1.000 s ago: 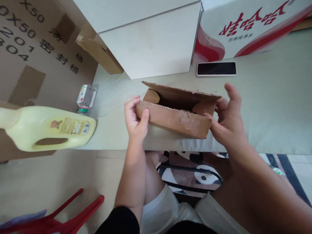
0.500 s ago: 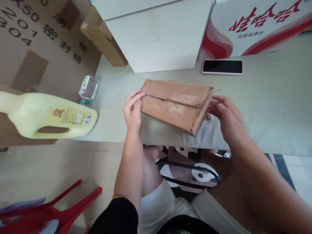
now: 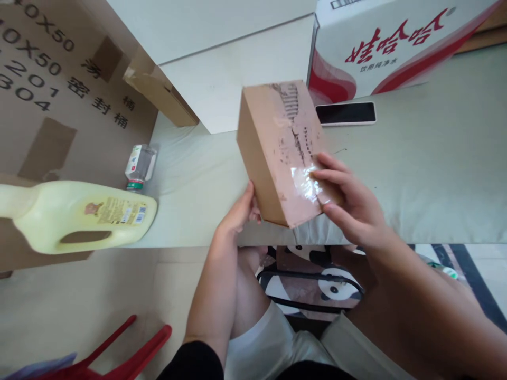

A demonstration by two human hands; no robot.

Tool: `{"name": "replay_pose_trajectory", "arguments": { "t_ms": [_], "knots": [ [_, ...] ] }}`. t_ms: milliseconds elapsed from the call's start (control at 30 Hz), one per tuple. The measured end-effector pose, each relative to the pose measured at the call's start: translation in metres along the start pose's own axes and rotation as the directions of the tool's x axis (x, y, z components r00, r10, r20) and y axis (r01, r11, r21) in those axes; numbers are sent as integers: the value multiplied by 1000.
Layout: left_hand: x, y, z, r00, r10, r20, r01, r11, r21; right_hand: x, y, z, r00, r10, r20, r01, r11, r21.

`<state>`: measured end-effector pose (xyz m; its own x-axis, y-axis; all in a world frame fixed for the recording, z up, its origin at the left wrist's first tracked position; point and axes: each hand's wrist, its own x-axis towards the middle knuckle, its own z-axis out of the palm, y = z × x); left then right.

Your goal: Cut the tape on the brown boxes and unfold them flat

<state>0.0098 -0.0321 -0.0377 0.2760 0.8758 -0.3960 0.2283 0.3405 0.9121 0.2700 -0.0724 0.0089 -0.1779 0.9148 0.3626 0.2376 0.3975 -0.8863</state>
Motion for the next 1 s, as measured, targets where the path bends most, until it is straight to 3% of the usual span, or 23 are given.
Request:
{"name": "replay_pose_trajectory", "arguments": {
  "t_ms": [67,100,133,167,200,233,267,300,333,367,433,533,600,667,733,867,1000],
  "knots": [
    [-4,1,-3,943,-193,270,159,977,144,-1,3,-1,985,35,-167,-40,999,-27],
    [-4,1,-6,934,-222,281,162,962,220,-1,5,-1,971,70,-227,-80,996,-37],
    [-1,-1,-9,970,-164,177,113,956,270,-1,7,-1,959,113,-261,-128,991,-41],
    [2,-3,-13,1000,-25,-16,29,958,287,0,9,-1,949,159,-271,-176,984,-36],
    [7,-5,-16,955,159,-250,-84,954,288,0,10,0,946,202,-254,-216,976,-25],
    [12,-6,-18,821,330,-465,-213,934,287,1,11,0,948,233,-215,-240,971,-7],
    [16,-7,-20,674,461,-578,-357,888,291,1,11,1,957,246,-155,-247,969,18],
    [20,-8,-20,566,555,-609,-478,823,305,2,10,1,967,242,-77,-239,970,46],
    [22,-7,-19,511,618,-597,-558,767,317,2,9,1,975,223,6,-223,972,74],
    [24,-6,-17,494,655,-572,-604,732,315,3,9,0,976,202,78,-209,973,96],
    [23,-4,-10,518,665,-538,-631,721,284,3,12,-1,974,198,114,-209,973,96],
    [19,-1,-1,554,633,-541,-620,747,238,3,30,-5,940,318,-126,-334,932,-139],
    [17,-1,1,553,636,-537,-619,746,246,2,47,-6,905,344,-250,-419,826,-379],
    [17,-1,1,543,650,-532,-628,735,256,-1,63,-8,915,338,-219,-401,713,-575],
    [18,-2,0,545,654,-524,-635,730,252,-2,74,-9,928,342,-151,-351,661,-663],
    [21,-6,-3,545,663,-513,-649,721,242,-1,72,-15,901,381,-208,-422,654,-628],
    [23,-9,-2,532,682,-502,-661,705,257,0,52,-27,884,399,-245,-464,815,-347]
  ]
}}
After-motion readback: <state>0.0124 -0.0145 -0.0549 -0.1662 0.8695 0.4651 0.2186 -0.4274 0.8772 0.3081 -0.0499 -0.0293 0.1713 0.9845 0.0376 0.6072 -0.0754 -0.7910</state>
